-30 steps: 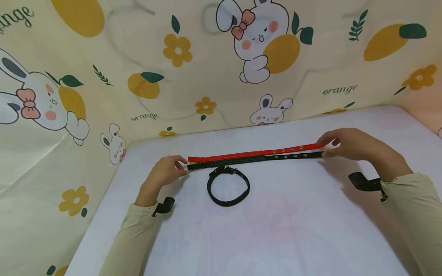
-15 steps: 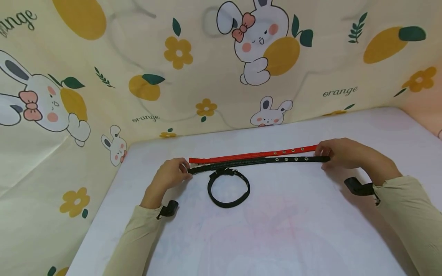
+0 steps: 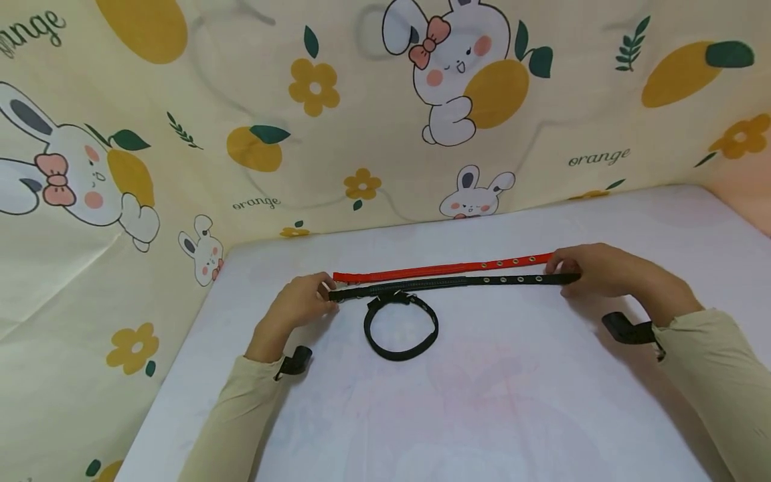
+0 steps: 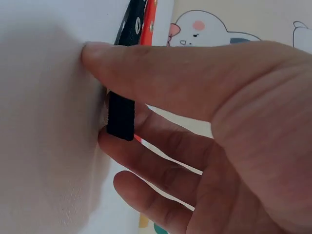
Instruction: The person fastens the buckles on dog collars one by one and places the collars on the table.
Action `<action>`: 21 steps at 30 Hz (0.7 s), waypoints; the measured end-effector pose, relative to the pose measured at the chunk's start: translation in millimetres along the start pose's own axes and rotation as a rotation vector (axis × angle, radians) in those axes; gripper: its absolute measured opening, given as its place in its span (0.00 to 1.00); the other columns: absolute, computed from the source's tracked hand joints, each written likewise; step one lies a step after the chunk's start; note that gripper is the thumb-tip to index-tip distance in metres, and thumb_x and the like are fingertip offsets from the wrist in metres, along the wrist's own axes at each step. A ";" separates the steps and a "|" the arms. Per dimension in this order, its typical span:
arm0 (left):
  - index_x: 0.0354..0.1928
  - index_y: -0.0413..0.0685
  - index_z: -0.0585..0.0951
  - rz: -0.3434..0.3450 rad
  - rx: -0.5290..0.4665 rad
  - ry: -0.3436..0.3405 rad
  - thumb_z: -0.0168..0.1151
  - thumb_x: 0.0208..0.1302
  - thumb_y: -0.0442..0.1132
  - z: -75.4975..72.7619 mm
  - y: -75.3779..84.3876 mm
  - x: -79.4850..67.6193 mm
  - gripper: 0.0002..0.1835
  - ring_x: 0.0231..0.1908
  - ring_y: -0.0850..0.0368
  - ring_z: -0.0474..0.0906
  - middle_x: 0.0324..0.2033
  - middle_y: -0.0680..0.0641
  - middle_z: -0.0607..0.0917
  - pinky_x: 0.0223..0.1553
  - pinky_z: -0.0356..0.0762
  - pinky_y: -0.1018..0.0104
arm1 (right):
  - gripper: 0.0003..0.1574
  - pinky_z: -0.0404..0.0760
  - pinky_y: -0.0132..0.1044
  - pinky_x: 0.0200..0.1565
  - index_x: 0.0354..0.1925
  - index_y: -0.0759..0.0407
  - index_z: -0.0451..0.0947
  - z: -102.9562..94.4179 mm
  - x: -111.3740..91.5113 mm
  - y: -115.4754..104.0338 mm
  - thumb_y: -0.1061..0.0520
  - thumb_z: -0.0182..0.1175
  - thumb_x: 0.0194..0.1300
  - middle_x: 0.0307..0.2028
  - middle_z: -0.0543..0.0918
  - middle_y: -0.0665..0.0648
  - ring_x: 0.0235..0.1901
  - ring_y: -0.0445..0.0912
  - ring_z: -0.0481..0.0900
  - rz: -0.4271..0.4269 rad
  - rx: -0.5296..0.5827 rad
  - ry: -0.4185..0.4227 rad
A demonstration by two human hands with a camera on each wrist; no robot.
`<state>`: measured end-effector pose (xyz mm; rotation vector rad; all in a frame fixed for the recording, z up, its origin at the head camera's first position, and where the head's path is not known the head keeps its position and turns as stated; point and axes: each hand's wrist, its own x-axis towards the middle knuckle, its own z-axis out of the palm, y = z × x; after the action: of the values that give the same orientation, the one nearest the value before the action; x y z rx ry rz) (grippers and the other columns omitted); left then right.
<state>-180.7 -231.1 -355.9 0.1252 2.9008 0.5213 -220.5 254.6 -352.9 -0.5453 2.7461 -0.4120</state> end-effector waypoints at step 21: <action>0.47 0.42 0.79 0.023 -0.254 -0.071 0.67 0.57 0.28 -6.1 -2.6 -1.1 0.16 0.27 0.56 0.78 0.29 0.47 0.76 0.30 0.73 0.68 | 0.18 0.75 0.38 0.38 0.52 0.47 0.82 -20.3 -9.0 -1.0 0.56 0.68 0.63 0.44 0.86 0.52 0.40 0.46 0.80 -0.072 0.105 0.155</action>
<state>-181.0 -235.7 -351.0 0.1369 2.7388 0.8643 -219.4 261.8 -332.0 -0.6104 2.8372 -0.6371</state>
